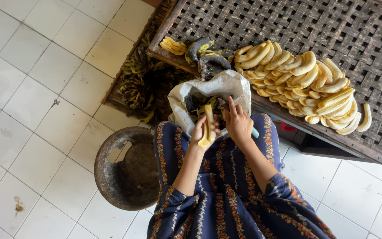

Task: The person peels multiple bananas by hand one at a time, discarding the skins into a white bag and placing the peeled fruit onto a large wooden tray.

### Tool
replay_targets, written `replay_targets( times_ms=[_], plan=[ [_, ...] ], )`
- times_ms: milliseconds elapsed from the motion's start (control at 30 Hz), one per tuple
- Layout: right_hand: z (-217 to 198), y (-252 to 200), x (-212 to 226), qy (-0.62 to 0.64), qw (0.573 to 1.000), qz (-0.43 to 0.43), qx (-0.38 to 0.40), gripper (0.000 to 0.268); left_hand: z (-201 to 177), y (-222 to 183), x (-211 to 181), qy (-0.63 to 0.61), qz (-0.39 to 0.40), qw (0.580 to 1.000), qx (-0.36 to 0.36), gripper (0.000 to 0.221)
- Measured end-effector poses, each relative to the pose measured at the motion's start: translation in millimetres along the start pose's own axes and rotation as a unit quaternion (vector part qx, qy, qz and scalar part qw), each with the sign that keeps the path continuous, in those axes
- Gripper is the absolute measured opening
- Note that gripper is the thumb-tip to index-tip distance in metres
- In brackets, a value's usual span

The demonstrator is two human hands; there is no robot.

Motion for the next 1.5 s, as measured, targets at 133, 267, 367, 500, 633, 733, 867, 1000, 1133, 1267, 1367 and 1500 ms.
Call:
replay_targets(
  times_ms=[133,267,367,500,633,733,867,1000,1133,1267,1367,1500],
  plan=[
    [-24.9,-9.7,1.5,0.248,0.966,0.000,0.073,0.064,0.1,6.5,-14.7,-0.014,0.068,0.997,-0.024,0.031],
    [-29.0,-22.3,18.0,0.379,0.903,-0.150,0.132,0.067,14.4,-4.8,-15.4,0.019,0.112,0.989,-0.090,0.041],
    [-16.2,-26.6,19.4,0.339,0.920,-0.091,0.174,0.051,28.7,-15.1,-4.7,0.031,0.107,0.987,-0.115,0.042],
    [-19.2,-31.9,12.5,0.428,0.892,-0.095,0.107,0.036,44.6,-9.9,-3.7,0.060,0.156,0.979,-0.114,0.040],
    [-29.1,-33.0,14.3,0.453,0.885,-0.051,0.097,0.043,53.2,5.1,-2.8,0.102,0.277,0.942,-0.159,0.033],
    [-33.0,-27.6,8.3,0.415,0.905,0.058,0.069,0.037,55.5,8.9,19.3,0.118,0.299,0.905,-0.277,0.030],
    [-38.6,-6.3,-36.9,0.481,0.855,0.190,-0.037,0.019,88.0,26.2,43.0,0.362,0.349,0.841,-0.200,0.034],
    [-55.5,20.5,-128.1,0.446,0.851,0.226,-0.161,0.008,129.9,61.4,33.4,0.643,0.462,0.607,-0.071,0.033],
    [-67.9,68.1,-207.2,0.040,0.924,0.018,-0.380,0.012,157.0,116.6,-25.6,0.729,0.580,0.341,-0.124,0.031],
    [-58.9,93.9,-246.8,-0.114,0.978,0.049,-0.167,0.024,172.8,184.8,-70.9,0.761,0.626,0.076,-0.153,0.050],
    [-65.2,83.9,-244.8,-0.085,0.988,0.023,-0.124,0.026,153.7,205.6,-83.6,0.786,0.608,0.027,-0.112,0.042],
    [-74.1,68.5,-214.9,-0.005,0.989,0.022,-0.146,0.030,134.0,211.9,-77.2,0.851,0.514,0.013,-0.106,0.020]
  ],
)
Point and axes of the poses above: each hand's wrist, its own y-axis towards the middle knuckle, its own z-axis out of the palm, x = y × z, the point moved 2 cm from there along y, towards the middle knuckle, and after that the axes turned 13 degrees about -x, right-handed, at the moved point
